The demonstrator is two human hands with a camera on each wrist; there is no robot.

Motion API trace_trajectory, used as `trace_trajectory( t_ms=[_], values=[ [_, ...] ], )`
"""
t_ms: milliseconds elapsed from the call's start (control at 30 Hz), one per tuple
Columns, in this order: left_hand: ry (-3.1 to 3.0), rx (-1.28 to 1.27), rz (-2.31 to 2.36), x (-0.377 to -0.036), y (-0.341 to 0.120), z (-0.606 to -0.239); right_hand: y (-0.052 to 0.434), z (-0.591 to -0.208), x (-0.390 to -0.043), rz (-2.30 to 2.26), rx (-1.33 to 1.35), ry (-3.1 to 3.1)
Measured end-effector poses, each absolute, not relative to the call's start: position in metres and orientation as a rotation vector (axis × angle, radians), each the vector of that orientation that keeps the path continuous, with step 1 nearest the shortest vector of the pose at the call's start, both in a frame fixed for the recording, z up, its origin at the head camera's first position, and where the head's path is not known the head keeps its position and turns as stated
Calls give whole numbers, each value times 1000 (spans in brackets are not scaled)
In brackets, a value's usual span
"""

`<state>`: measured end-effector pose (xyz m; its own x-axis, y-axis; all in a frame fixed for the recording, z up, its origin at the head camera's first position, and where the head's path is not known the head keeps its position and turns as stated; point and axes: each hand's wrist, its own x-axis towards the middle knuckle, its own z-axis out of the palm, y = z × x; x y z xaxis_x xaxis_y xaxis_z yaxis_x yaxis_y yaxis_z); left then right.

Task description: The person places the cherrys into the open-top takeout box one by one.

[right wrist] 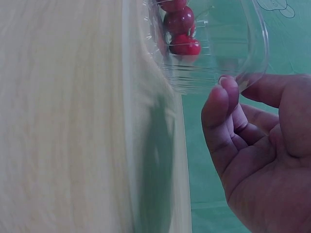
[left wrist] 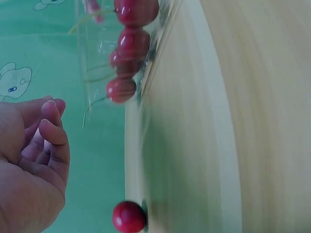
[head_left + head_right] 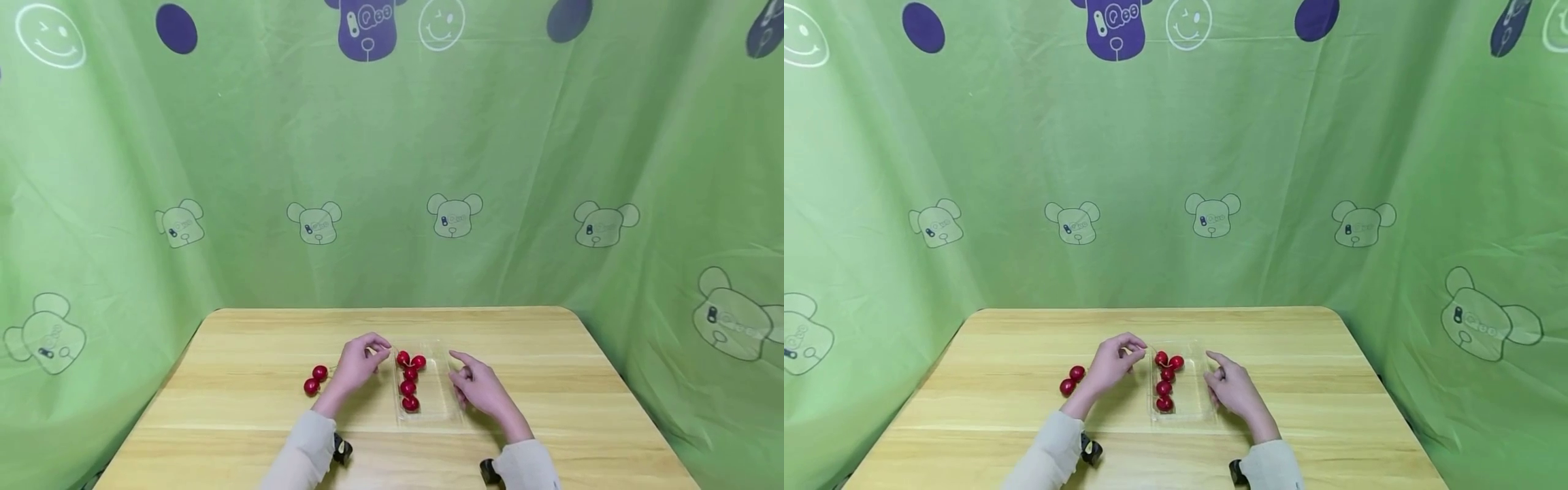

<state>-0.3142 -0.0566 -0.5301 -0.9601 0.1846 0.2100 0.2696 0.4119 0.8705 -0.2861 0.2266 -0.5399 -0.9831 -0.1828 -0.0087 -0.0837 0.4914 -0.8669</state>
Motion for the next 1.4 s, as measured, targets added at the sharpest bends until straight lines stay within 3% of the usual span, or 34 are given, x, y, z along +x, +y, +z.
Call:
trace_trajectory(
  t_ms=[600, 1067, 1400],
  values=[
    [-2554, -323, -1534, -306, -115, -530, 227, -538, -286, -1512, -246, 2620],
    [-2703, -153, -1161, -303, -150, -533, 224, -538, -285, -1562, -248, 2601],
    [-2787, -205, -978, -304, -156, -541, 225, -540, -287, -1528, -228, 2614]
  ],
)
